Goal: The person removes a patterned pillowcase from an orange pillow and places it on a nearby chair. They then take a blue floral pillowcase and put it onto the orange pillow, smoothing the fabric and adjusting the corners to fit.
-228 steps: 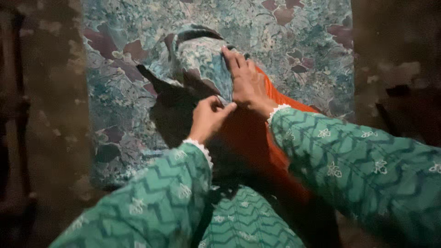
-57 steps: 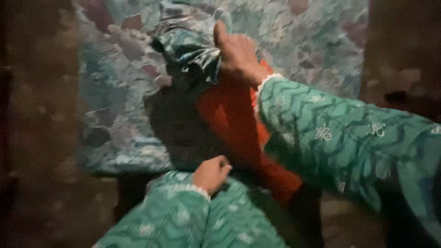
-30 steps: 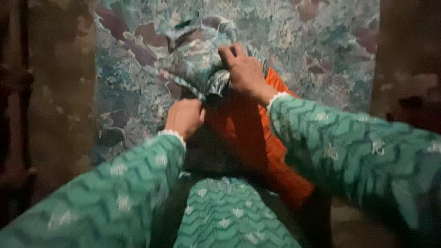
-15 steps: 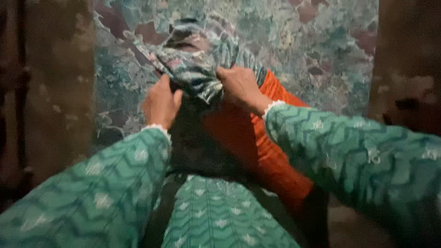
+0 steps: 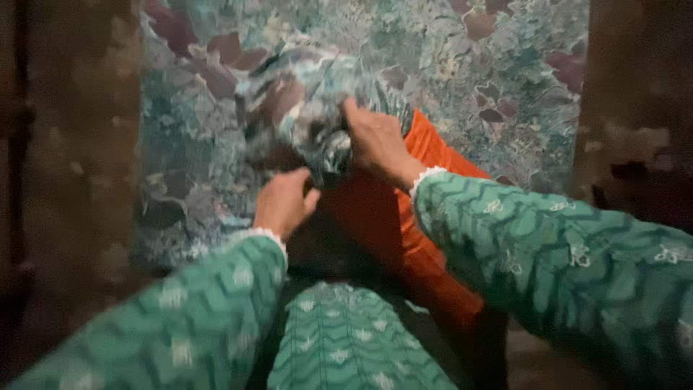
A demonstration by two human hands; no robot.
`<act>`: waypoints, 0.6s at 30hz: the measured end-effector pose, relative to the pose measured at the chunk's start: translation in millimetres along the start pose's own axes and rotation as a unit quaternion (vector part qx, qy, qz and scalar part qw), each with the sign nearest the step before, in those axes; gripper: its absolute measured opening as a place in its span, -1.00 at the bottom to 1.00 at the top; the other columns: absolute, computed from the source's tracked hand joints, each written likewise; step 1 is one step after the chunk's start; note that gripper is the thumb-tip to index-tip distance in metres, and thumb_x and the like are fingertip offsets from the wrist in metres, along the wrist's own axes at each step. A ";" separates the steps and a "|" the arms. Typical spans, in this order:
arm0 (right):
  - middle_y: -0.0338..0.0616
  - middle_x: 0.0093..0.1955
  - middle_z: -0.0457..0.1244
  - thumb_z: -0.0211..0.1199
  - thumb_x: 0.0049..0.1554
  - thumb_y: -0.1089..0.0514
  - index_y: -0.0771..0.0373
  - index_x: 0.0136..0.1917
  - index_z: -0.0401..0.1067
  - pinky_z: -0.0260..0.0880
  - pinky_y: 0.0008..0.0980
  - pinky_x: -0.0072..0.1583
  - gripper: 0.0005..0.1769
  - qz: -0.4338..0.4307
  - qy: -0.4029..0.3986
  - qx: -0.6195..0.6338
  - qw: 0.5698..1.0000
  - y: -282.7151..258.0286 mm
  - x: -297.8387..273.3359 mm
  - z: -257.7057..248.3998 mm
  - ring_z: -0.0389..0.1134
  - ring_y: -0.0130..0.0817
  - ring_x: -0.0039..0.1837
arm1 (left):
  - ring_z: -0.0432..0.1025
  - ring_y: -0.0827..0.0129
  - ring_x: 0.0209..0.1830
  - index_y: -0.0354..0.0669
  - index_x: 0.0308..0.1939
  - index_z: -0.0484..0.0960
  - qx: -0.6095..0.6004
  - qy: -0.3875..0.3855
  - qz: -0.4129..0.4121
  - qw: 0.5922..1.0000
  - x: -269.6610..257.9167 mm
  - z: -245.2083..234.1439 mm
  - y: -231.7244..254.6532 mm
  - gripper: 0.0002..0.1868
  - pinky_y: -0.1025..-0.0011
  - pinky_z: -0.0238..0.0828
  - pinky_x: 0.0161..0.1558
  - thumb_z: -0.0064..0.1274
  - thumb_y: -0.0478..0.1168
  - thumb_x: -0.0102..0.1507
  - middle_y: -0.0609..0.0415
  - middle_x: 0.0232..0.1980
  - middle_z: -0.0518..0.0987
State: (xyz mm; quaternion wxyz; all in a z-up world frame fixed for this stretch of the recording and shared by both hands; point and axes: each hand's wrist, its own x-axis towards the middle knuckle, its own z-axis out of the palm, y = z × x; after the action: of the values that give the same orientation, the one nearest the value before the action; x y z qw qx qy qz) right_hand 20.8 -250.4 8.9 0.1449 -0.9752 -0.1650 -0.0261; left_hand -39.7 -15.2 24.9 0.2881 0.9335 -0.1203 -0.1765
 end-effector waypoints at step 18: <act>0.17 0.59 0.01 0.12 0.16 -0.47 0.28 0.62 -0.02 -0.21 0.11 0.54 0.06 -0.257 -0.180 0.019 0.949 16.8 37.9 -11.9 0.01 0.05 0.58 | 0.39 -0.01 0.01 -0.23 0.03 0.45 0.066 0.217 0.019 0.974 16.2 -55.8 -10.8 -0.49 0.07 0.39 -0.02 0.34 -0.04 0.19 -0.16 0.02 0.45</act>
State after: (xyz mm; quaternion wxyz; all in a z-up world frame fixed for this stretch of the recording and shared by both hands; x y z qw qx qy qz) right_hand 62.0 -257.1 19.4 0.1196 -0.8854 -0.4336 0.1171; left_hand -1.4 15.9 57.5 0.2482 0.9641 -0.0838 0.0441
